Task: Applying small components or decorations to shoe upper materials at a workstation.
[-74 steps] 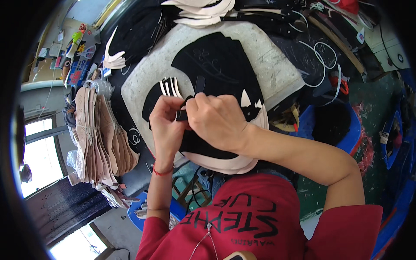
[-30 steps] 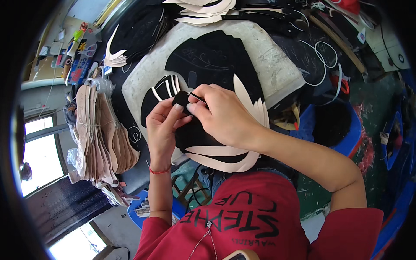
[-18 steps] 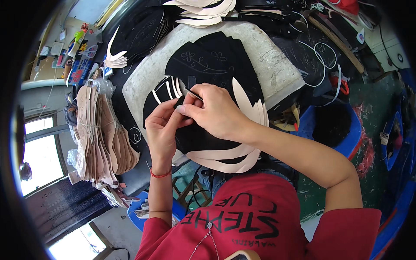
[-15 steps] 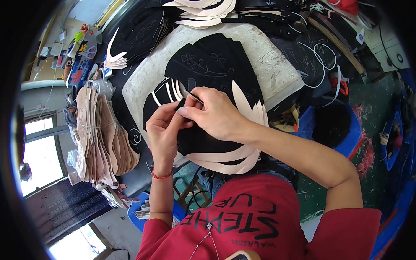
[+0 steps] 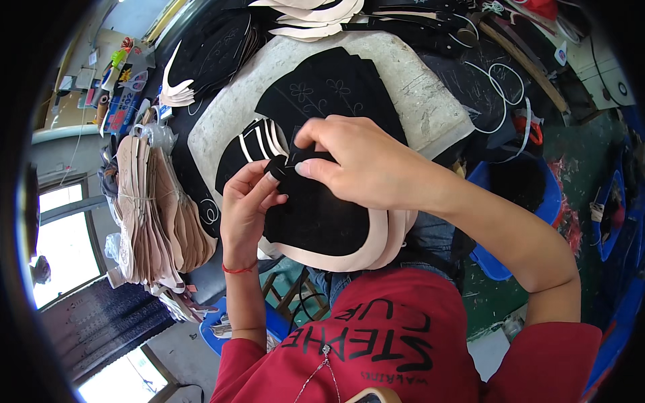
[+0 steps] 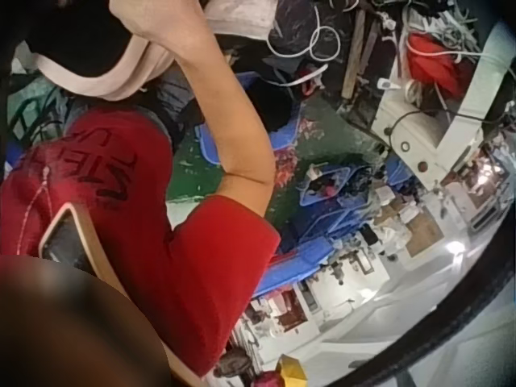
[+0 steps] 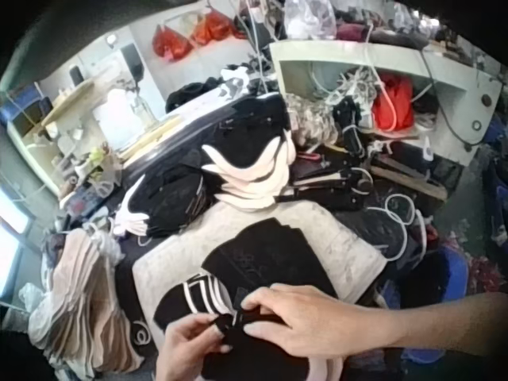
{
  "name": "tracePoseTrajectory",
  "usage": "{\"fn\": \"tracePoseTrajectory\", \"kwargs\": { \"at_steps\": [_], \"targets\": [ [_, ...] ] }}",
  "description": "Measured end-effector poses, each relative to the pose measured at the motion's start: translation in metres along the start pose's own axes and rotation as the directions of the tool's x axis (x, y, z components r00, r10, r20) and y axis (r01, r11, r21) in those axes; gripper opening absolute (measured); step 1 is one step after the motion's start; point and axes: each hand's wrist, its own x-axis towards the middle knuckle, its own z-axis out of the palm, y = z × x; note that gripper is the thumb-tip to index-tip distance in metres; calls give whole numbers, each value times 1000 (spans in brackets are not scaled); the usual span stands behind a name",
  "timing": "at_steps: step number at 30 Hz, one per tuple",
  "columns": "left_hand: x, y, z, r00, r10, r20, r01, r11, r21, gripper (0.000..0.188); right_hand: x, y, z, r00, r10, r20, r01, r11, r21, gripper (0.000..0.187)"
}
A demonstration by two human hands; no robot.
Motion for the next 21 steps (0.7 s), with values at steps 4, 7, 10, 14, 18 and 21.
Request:
{"fn": "tracePoseTrajectory", "kwargs": {
  "at_steps": [4, 7, 10, 14, 18, 21],
  "targets": [
    [2, -4, -3, 999, -28, 19, 28, 1000, 14, 19, 9, 6, -3, 984, 49, 172, -97, 955, 280, 25],
    [2, -5, -3, 998, -40, 49, 38, 999, 26, 20, 17, 13, -7, 959, 110, 262, -133, 989, 70, 24],
    [1, -8, -1, 999, -27, 42, 26, 999, 20, 21, 21, 15, 7, 988, -14, 155, 20, 999, -40, 13],
    [3, -9, -1, 999, 28, 37, -30, 998, 49, 20, 20, 14, 21, 972, -221, 82, 231, 963, -142, 5],
    [-2, -7, 6, 997, 66, 32, -70, 991, 117, 22, 26, 19, 15, 952, -228, 207, 216, 973, 76, 7],
    [-2, -7, 1, 995, 85, 51, -92, 985, 148, 24, 32, 23, 13, 948, -223, 226, 187, 967, 171, 12]
  ]
}}
